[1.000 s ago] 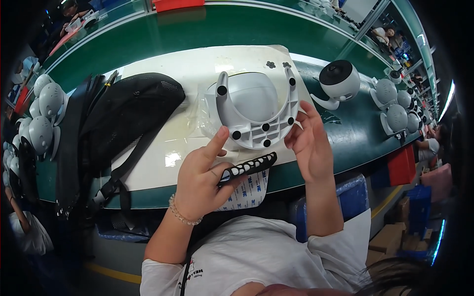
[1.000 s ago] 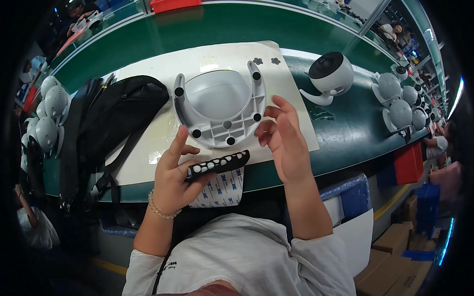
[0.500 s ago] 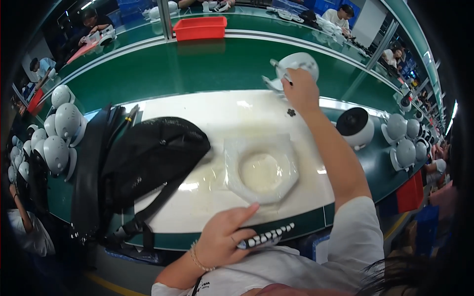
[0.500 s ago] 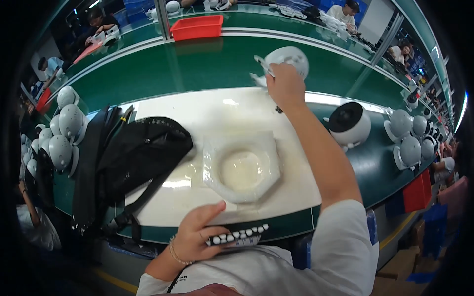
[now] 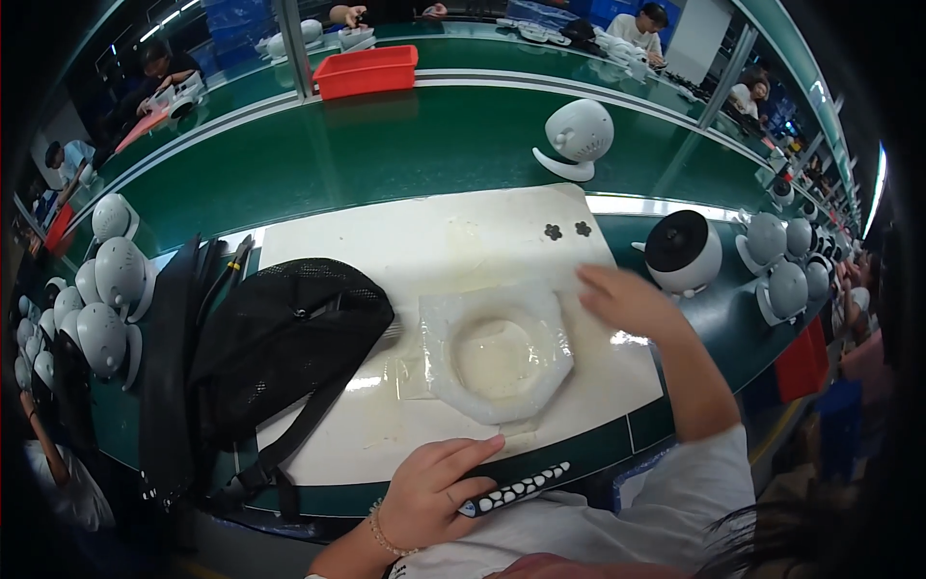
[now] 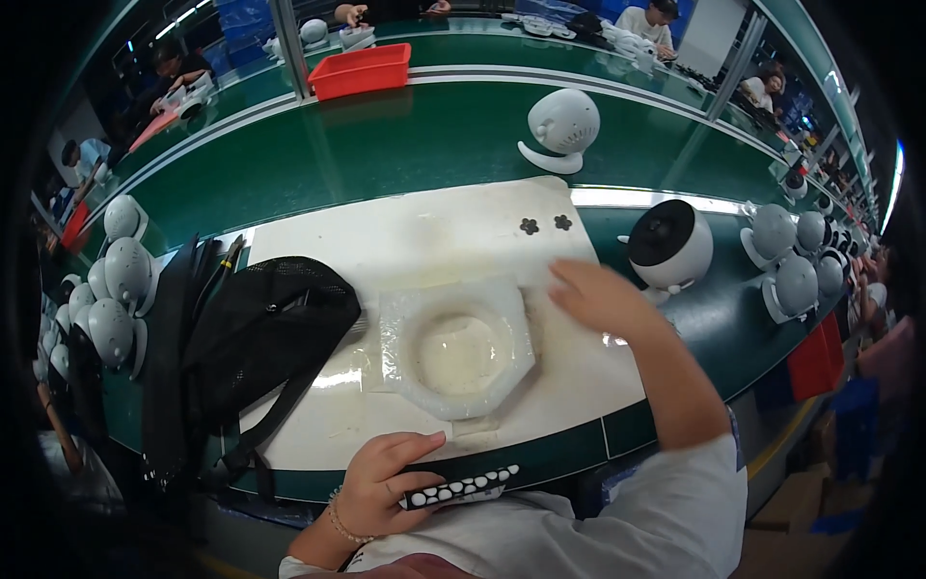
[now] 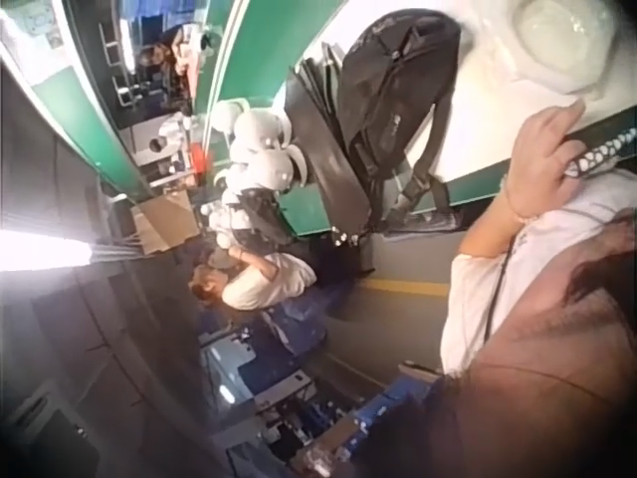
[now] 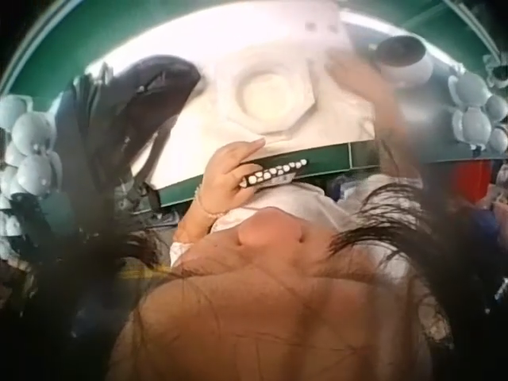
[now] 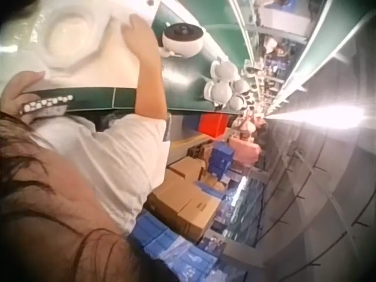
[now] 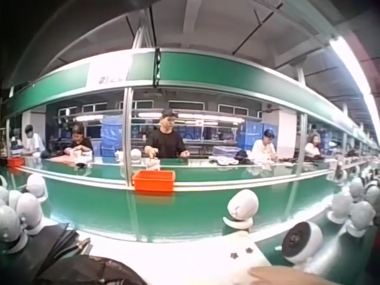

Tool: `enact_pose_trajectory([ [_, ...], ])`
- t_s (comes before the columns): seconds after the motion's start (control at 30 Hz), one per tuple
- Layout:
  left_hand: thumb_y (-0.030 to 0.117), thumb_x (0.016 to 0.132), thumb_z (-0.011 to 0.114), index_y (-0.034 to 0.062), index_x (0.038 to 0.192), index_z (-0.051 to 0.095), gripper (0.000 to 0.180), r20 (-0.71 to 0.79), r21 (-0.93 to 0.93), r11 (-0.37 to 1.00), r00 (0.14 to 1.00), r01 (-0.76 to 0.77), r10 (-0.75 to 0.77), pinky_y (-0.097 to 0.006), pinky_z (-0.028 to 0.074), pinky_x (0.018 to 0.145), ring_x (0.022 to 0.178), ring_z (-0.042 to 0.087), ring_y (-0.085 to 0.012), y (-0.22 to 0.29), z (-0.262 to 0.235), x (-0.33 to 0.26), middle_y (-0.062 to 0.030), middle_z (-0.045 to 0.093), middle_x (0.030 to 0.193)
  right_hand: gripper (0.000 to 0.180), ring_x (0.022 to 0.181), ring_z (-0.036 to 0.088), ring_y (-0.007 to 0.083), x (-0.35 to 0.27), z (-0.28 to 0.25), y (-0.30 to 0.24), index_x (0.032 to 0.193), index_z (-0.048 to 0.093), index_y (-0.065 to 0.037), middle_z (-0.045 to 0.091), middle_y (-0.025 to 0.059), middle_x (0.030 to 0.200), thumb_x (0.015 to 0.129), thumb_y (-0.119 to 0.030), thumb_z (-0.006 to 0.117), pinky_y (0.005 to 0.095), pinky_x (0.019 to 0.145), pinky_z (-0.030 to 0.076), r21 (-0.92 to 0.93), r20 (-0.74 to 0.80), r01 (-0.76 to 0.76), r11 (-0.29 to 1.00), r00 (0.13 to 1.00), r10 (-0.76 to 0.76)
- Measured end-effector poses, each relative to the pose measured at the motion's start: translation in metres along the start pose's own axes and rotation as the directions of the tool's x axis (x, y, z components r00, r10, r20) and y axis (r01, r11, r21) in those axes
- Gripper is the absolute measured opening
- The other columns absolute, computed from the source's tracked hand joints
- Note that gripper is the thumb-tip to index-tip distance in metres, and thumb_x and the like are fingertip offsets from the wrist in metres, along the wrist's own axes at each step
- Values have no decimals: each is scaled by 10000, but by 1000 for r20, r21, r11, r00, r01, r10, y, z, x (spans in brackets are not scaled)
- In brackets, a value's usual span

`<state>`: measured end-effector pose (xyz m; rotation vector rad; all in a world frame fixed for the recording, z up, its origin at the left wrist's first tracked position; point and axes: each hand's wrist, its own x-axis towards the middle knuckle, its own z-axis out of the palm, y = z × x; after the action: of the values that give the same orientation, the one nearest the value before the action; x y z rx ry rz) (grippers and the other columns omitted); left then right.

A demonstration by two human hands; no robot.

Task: Manually assembling small components into a white plastic electronic device housing on a factory line.

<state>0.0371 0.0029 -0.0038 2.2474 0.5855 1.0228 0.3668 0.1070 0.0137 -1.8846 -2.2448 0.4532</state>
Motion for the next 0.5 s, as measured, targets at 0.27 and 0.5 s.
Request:
enact_pose_trajectory([
  [0.27,81,566,730,57,795,592,269,78,13,1000,997,-28,27,-351,458,750,887,592,-268,8,5,4,-90,620,1070,210,977,500,341,-95,7,81,990,587,-33,555,159,1002,805,-133,593,383,859,391,11,-506,-129,992,855,117],
  [0.5,25,564,734,46,797,600,269,31,9,1000,1000,-8,8,-340,467,707,822,605,-261,7,13,6,-95,644,980,137,838,520,327,-83,-12,43,874,572,-22,569,139,828,842,-152,543,389,747,412,-251,-748,67,966,620,-238],
])
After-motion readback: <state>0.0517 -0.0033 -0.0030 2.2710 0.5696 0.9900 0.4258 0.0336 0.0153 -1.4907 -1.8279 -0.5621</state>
